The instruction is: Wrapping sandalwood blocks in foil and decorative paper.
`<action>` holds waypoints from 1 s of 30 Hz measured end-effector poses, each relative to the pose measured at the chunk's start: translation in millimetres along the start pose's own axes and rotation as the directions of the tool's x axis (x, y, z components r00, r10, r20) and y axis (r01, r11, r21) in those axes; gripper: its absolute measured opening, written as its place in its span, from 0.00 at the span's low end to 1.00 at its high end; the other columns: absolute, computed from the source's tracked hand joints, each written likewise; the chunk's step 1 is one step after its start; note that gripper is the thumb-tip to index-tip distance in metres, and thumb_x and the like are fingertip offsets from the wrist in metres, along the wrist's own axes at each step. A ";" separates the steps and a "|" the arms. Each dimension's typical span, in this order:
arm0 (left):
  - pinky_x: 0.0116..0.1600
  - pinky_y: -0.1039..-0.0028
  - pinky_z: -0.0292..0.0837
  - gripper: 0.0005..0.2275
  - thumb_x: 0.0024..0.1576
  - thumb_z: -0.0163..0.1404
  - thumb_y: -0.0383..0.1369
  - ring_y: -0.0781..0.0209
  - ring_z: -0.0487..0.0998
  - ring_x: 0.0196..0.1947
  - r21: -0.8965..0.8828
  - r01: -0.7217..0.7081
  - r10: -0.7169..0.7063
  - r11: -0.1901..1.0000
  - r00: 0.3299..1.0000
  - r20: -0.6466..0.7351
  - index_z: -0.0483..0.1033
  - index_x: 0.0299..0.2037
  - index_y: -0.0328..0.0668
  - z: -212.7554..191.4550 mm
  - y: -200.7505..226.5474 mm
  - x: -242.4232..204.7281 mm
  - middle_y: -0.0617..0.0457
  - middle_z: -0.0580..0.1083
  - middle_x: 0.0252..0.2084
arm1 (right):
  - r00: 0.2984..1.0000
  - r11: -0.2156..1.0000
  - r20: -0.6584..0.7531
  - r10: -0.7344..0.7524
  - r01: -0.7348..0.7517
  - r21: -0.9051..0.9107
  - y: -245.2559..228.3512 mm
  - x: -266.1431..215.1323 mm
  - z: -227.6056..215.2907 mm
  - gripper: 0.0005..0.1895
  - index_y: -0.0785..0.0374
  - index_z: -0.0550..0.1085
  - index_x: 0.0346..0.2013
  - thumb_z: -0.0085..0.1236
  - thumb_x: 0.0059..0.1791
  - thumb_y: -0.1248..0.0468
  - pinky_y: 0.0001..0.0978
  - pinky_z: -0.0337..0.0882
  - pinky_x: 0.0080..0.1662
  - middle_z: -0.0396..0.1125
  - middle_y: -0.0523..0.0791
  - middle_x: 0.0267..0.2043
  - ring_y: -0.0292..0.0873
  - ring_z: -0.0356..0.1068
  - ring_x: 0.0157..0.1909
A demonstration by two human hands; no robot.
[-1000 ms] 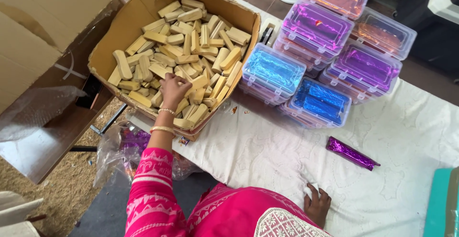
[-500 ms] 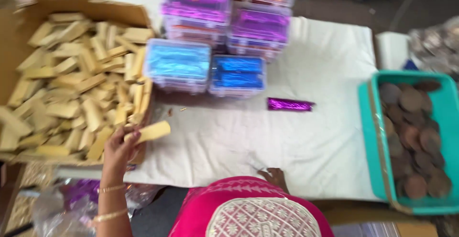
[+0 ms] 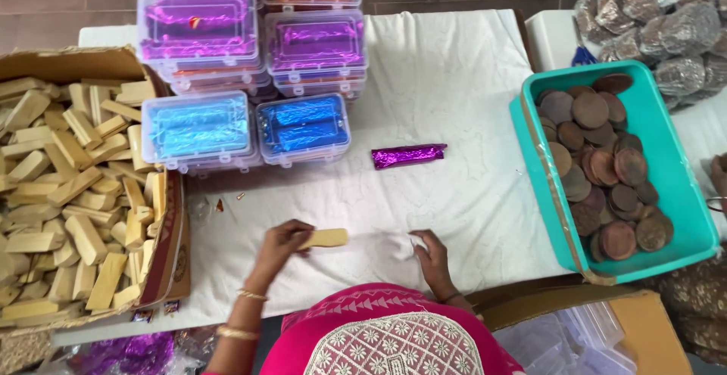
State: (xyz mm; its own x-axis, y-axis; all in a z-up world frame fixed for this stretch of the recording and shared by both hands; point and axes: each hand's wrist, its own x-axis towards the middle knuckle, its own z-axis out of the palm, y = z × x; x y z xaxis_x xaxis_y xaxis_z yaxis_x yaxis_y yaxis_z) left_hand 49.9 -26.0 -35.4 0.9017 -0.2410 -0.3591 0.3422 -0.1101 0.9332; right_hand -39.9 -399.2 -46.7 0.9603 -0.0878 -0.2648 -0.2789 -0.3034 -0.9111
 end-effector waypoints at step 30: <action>0.40 0.76 0.77 0.12 0.58 0.54 0.27 0.66 0.79 0.33 -0.111 -0.045 0.082 0.993 0.934 0.348 0.77 0.50 0.30 141.0 -23.6 146.2 0.52 0.79 0.37 | 0.989 0.974 -0.101 0.106 -0.123 -0.189 18.8 -29.8 -68.7 0.23 0.64 0.72 0.51 0.64 0.49 0.52 0.41 0.71 0.52 0.72 0.51 0.47 0.51 0.73 0.51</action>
State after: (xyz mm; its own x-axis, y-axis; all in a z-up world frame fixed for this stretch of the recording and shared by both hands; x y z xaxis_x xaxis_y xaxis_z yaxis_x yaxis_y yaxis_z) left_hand 136.3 -194.6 -112.3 0.7780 -0.5696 -0.2651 0.3281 0.0085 0.9446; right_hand -73.7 -467.5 -34.2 0.9206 -0.2143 -0.3263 -0.3899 -0.4642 -0.7953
